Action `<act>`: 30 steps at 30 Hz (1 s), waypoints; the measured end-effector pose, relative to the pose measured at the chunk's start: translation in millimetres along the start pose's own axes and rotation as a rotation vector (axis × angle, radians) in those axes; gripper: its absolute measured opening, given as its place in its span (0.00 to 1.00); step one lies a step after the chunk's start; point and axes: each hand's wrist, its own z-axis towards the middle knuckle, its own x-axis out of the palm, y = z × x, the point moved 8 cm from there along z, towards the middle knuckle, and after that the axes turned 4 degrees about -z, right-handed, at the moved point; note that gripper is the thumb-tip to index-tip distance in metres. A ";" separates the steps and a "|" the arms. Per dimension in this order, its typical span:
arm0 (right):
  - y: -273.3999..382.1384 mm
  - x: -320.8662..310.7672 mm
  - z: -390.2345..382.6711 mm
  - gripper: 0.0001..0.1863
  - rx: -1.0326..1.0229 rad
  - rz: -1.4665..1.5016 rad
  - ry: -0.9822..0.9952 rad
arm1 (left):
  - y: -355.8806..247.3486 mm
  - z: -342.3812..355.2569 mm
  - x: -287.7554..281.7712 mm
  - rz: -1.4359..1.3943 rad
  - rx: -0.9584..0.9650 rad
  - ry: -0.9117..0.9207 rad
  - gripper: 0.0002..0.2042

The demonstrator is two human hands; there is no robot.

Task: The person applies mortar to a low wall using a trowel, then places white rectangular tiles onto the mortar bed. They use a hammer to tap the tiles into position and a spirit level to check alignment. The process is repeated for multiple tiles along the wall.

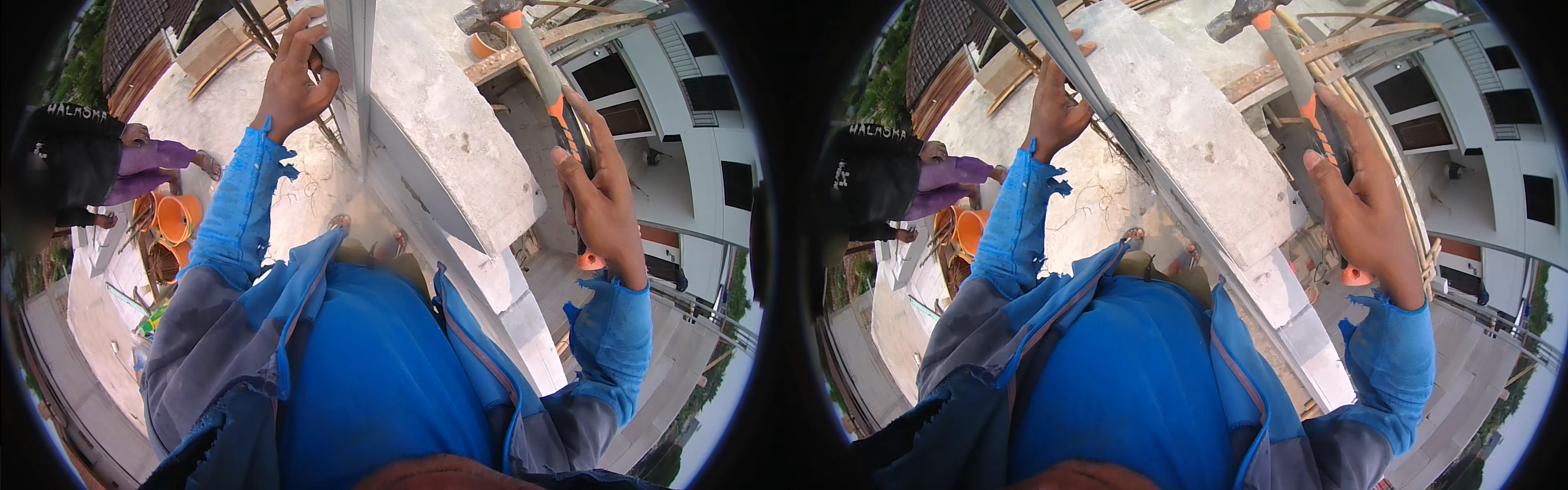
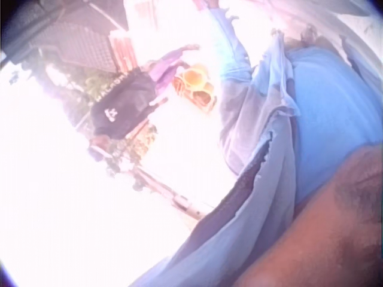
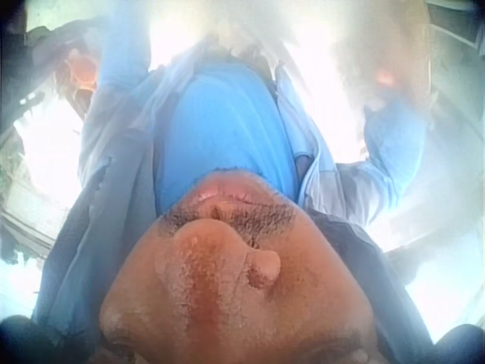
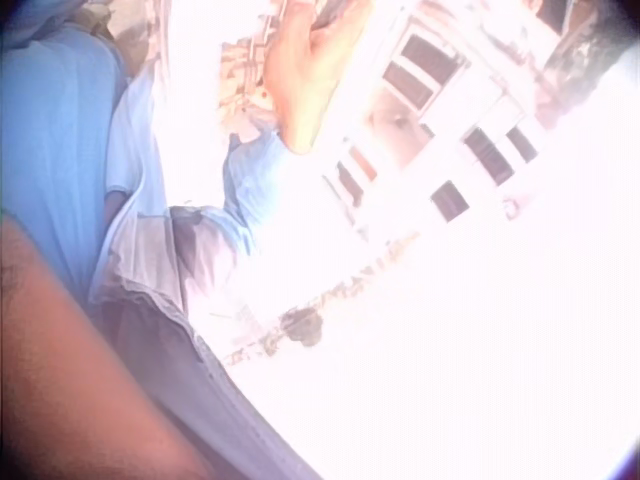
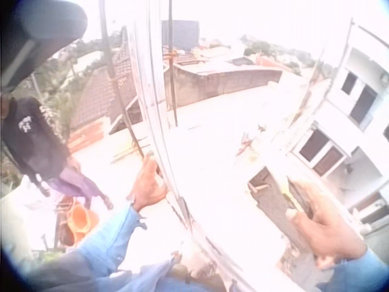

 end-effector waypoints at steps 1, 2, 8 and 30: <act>8.0 -7.1 -4.3 0.31 -0.135 -0.089 -0.076 | -5.0 1.1 -0.4 0.020 0.020 0.001 0.37; 16.0 -14.3 -10.1 0.32 -0.261 -0.183 -0.166 | -9.2 2.9 -0.2 0.039 0.039 0.002 0.37; 33.8 12.8 -43.1 0.36 -0.680 -0.446 -0.179 | -16.4 8.8 -3.6 0.097 0.209 -0.028 0.36; 12.3 9.2 -101.7 0.34 -0.512 -0.507 -0.215 | -25.1 9.3 2.0 0.013 0.228 -0.031 0.32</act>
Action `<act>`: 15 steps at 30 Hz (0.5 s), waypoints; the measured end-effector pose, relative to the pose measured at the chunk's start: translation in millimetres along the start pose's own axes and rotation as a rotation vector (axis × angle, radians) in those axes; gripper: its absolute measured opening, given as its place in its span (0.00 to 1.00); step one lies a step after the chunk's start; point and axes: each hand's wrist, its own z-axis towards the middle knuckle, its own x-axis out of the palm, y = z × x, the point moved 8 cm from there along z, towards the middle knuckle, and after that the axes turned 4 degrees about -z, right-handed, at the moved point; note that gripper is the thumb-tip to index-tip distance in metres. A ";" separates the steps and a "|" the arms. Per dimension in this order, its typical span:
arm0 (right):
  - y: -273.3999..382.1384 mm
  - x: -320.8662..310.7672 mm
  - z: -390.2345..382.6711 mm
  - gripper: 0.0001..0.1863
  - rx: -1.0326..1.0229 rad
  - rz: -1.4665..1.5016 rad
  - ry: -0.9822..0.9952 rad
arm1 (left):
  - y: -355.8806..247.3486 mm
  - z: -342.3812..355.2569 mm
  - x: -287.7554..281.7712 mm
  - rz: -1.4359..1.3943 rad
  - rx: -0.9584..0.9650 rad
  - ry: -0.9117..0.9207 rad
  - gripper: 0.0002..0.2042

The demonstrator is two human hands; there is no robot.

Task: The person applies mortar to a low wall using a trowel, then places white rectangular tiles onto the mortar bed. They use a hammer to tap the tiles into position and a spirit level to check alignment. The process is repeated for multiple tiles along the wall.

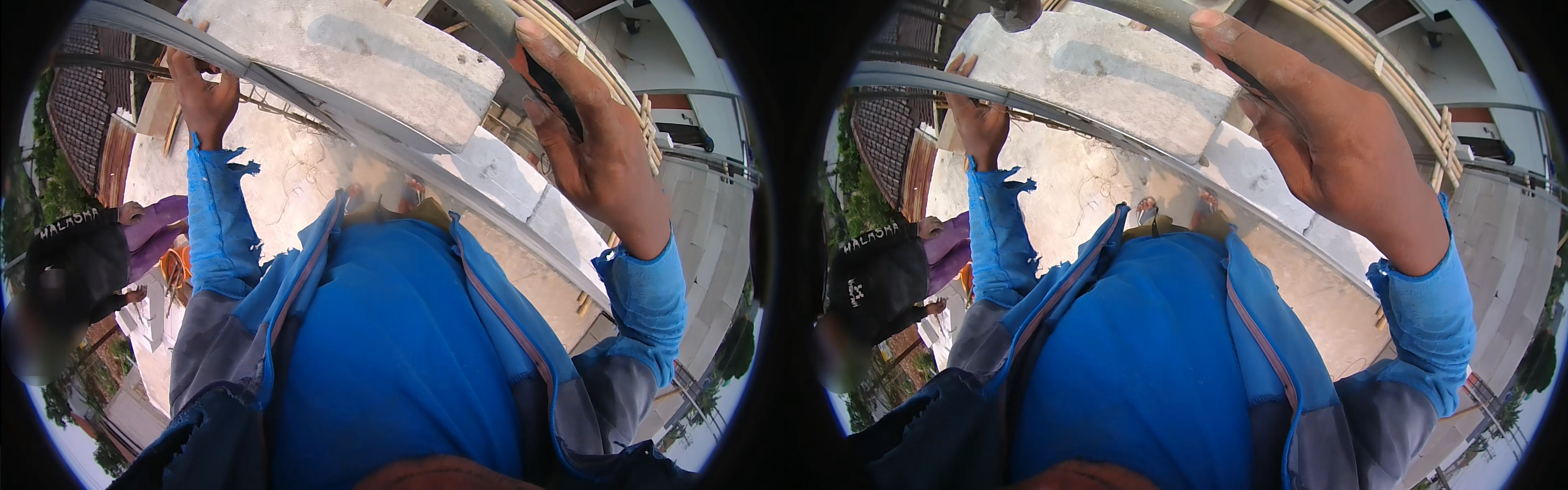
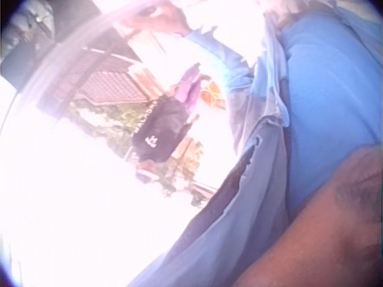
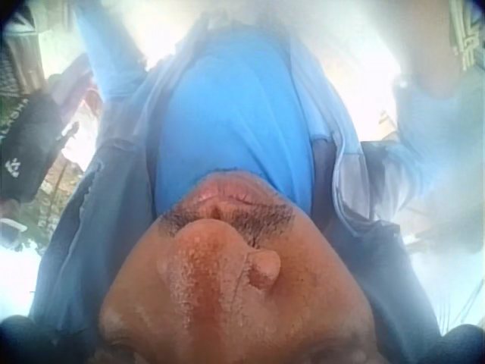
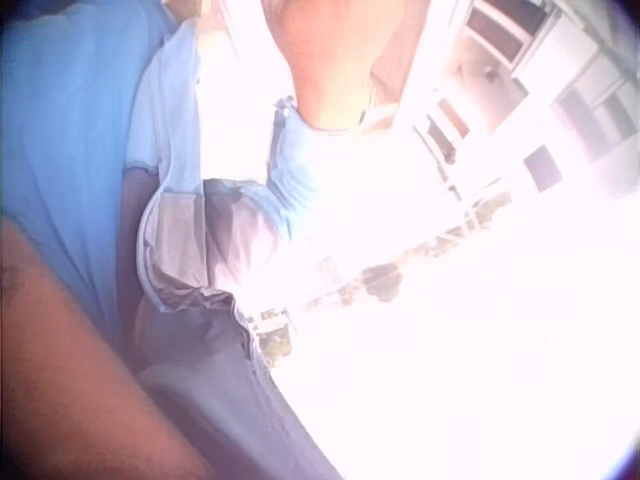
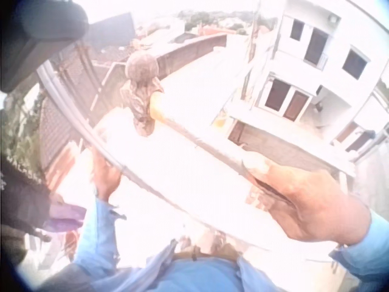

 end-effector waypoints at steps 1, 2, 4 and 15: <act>-5.2 10.7 -7.2 0.34 0.056 -0.026 0.090 | -1.0 0.9 -0.7 0.003 -0.001 0.001 0.32; -6.8 13.1 -10.9 0.34 0.094 -0.032 0.125 | -1.8 1.3 -1.3 0.005 -0.001 0.004 0.32; -10.0 19.8 -17.9 0.35 0.167 -0.043 0.200 | -3.5 1.7 -3.3 -0.002 -0.004 0.005 0.32; 24.8 -0.8 -43.0 0.33 0.309 -0.002 0.074 | 7.1 -5.2 -0.6 -0.101 -0.135 0.014 0.33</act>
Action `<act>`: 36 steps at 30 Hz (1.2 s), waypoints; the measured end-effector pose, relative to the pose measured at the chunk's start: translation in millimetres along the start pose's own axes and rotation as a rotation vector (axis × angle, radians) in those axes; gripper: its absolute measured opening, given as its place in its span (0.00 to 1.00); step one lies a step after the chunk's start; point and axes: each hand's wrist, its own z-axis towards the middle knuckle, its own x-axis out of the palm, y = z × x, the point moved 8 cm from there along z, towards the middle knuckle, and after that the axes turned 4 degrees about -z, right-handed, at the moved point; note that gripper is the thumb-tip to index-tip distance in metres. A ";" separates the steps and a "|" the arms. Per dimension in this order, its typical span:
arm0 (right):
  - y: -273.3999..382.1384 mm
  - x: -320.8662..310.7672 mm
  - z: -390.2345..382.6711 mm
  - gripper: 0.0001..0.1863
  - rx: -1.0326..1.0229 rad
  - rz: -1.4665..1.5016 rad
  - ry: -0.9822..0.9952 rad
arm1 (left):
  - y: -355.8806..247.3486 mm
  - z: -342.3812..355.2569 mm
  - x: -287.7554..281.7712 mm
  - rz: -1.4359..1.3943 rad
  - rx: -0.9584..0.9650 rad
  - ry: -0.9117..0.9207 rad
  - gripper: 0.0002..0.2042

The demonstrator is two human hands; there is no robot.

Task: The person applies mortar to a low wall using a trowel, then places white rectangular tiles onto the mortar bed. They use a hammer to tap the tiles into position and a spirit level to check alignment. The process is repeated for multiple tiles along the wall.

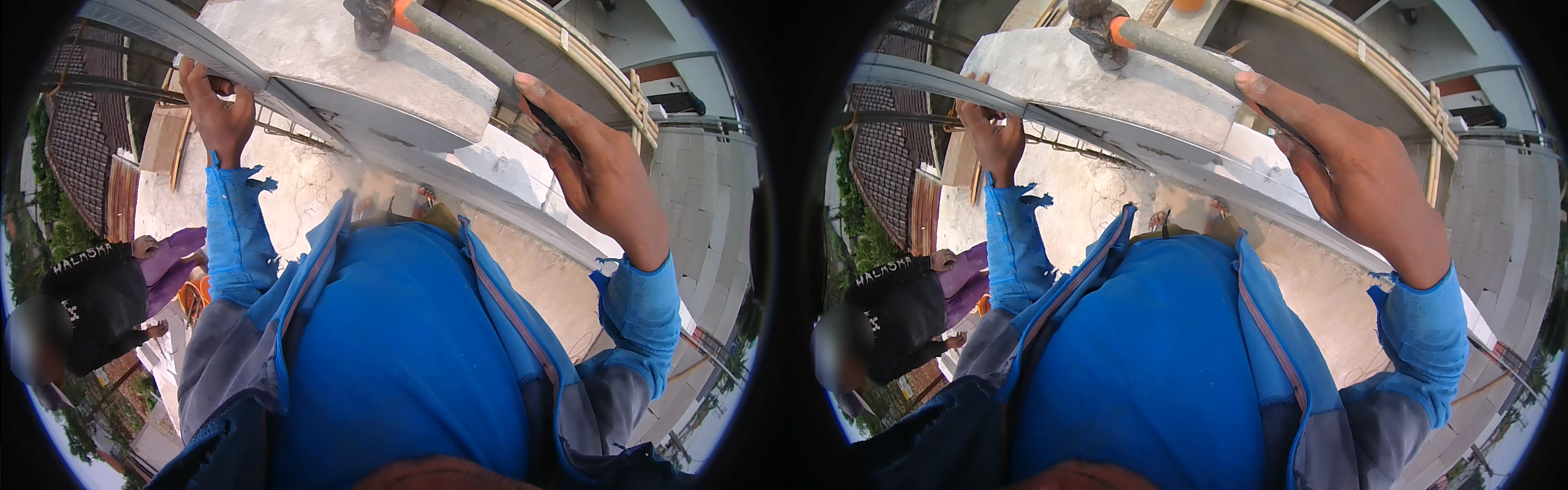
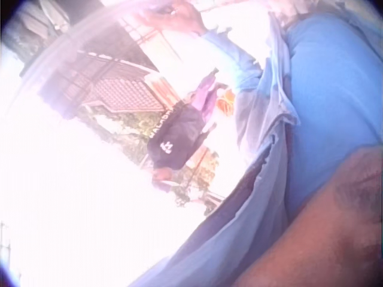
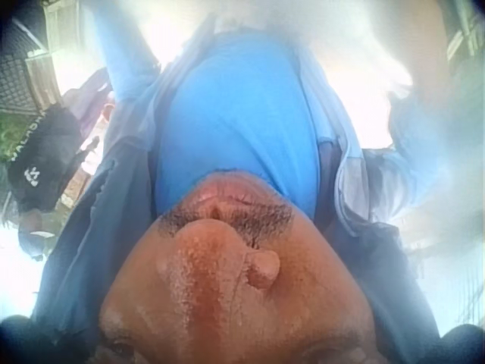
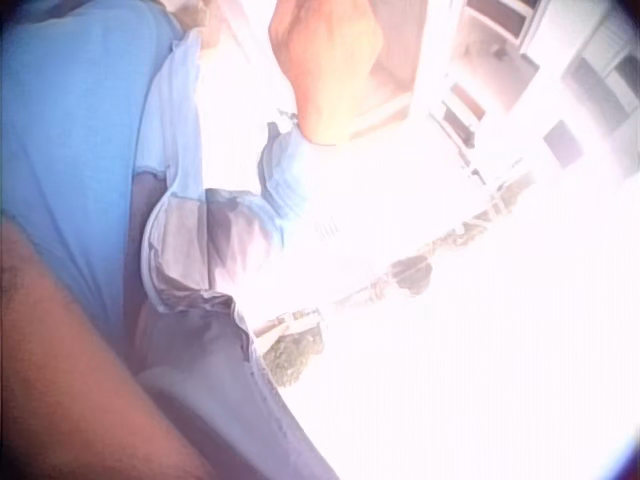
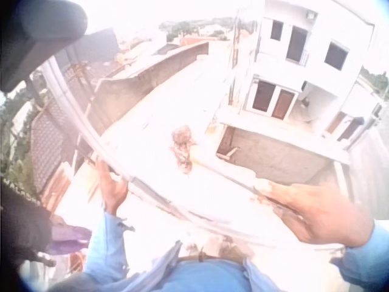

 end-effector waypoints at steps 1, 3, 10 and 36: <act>-0.2 3.3 -0.9 0.33 0.042 -0.049 0.064 | 2.3 -1.2 -0.2 0.001 0.005 0.004 0.32; 11.2 -8.7 -11.3 0.36 0.015 -0.164 -0.090 | 6.4 -0.5 -0.4 0.003 0.016 0.011 0.32; 38.4 -21.1 -119.9 0.25 0.265 -0.120 -0.615 | -21.4 13.2 2.9 -0.020 0.089 0.084 0.31; -26.5 465.6 -341.3 0.18 0.979 0.398 0.438 | -26.0 -92.7 -12.6 0.269 -0.212 0.316 0.42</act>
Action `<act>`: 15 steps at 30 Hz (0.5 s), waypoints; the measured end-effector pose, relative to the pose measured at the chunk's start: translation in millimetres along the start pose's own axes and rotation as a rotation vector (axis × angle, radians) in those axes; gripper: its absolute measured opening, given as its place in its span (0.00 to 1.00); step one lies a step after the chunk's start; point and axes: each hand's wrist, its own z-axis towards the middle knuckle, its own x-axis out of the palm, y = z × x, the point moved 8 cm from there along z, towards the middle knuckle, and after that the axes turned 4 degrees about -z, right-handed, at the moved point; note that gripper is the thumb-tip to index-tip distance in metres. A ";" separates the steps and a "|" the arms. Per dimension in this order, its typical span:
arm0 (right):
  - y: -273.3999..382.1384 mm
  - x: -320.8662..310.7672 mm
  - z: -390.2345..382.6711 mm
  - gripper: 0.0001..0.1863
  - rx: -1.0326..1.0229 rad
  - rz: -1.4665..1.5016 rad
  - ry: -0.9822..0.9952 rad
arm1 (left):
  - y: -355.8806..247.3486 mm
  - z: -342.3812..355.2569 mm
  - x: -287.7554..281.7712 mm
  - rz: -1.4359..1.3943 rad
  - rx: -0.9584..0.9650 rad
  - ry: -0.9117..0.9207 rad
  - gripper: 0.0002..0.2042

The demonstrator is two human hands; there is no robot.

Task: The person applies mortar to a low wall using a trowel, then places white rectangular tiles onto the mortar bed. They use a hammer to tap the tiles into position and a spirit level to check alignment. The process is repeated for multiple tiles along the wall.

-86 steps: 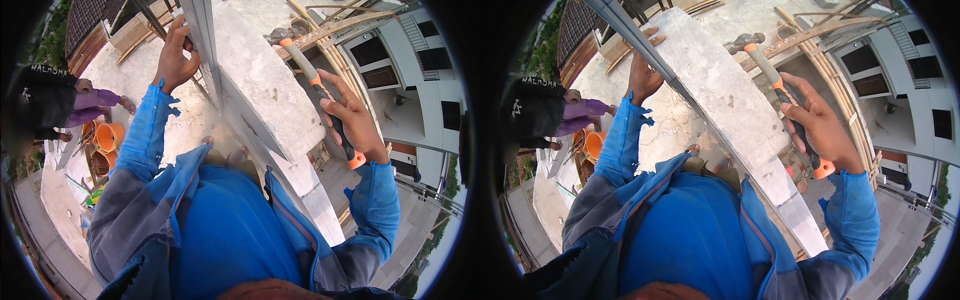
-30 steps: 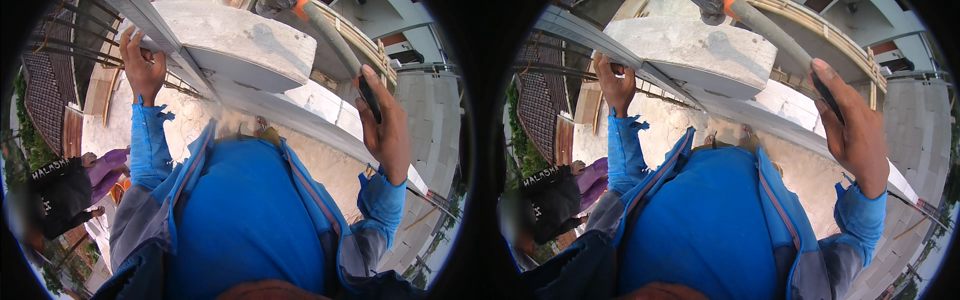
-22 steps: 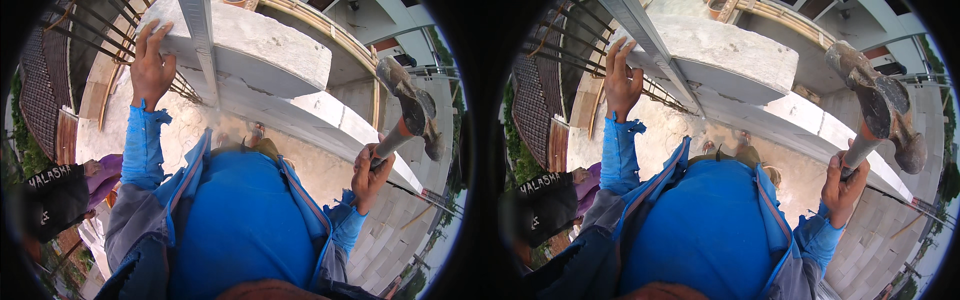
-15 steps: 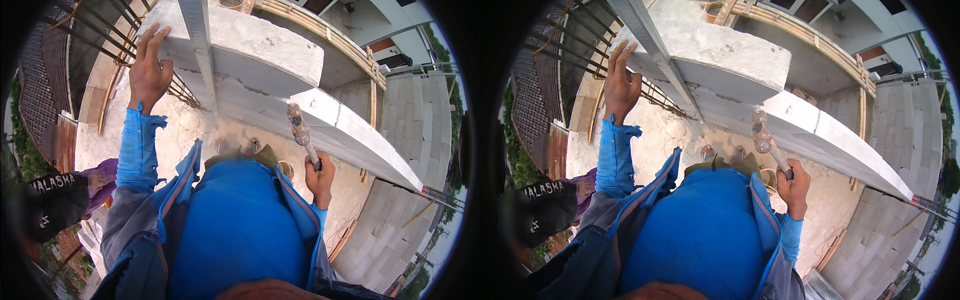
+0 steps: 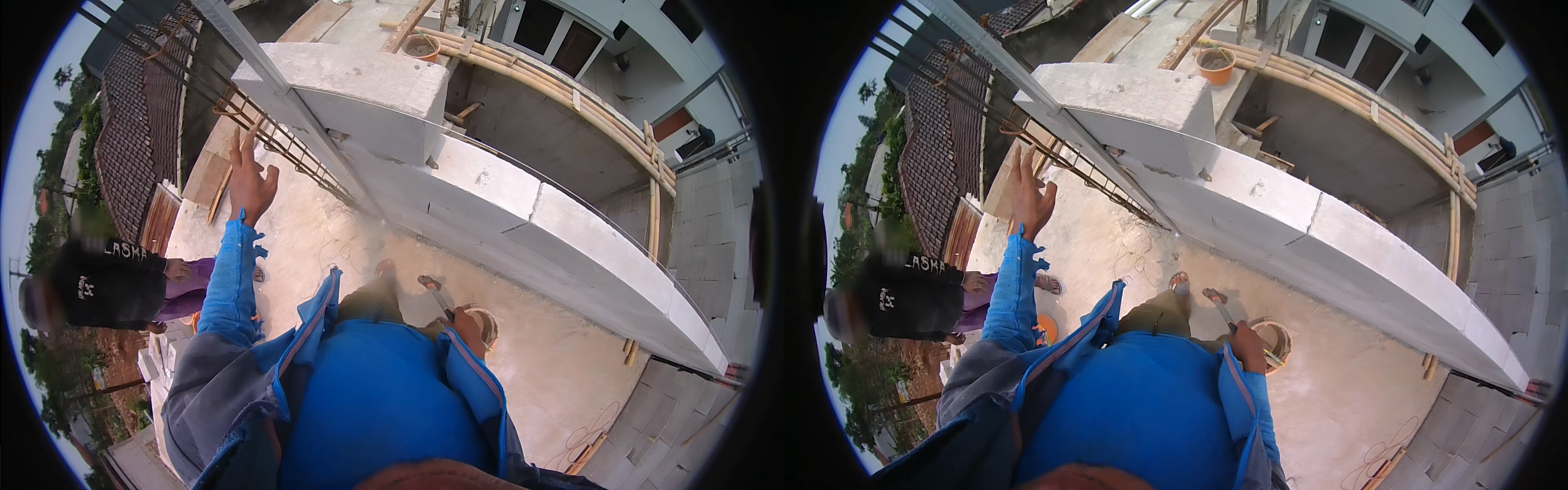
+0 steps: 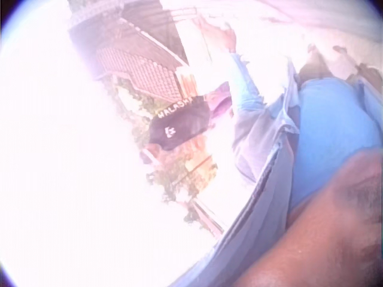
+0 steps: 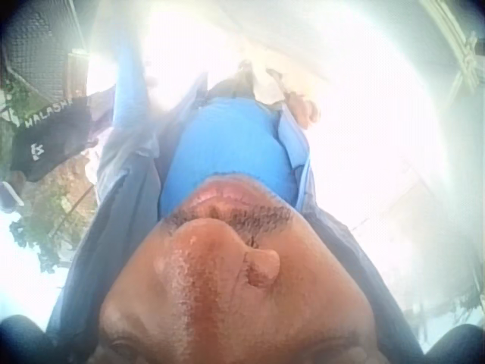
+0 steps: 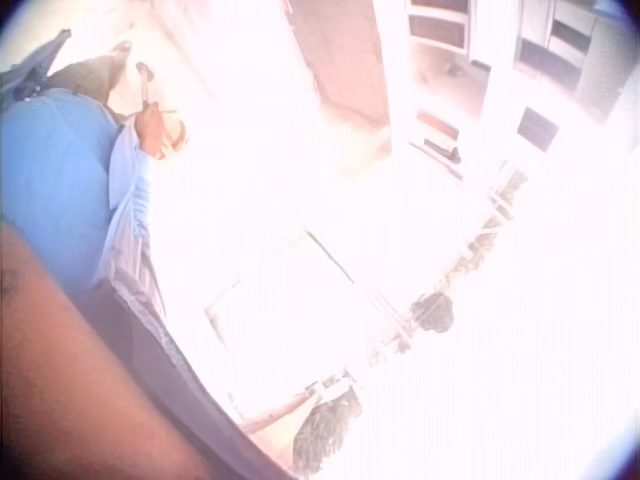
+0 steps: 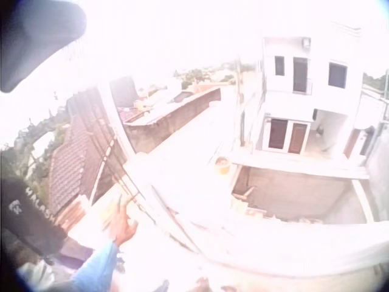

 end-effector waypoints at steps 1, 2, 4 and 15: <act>-20.8 20.6 3.7 0.18 -0.001 0.029 0.042 | 2.0 -37.9 7.7 0.008 -0.061 0.032 0.42; -42.3 40.1 6.5 0.20 -0.005 0.075 0.077 | 1.2 -81.6 24.8 0.007 -0.151 0.145 0.42; -73.8 81.7 14.0 0.24 -0.013 0.158 0.132 | -6.5 -168.2 67.4 0.045 -0.275 0.405 0.40; -168.4 309.6 67.2 0.27 -0.267 -0.128 0.438 | -91.6 -555.1 198.1 -0.170 -0.443 1.236 0.27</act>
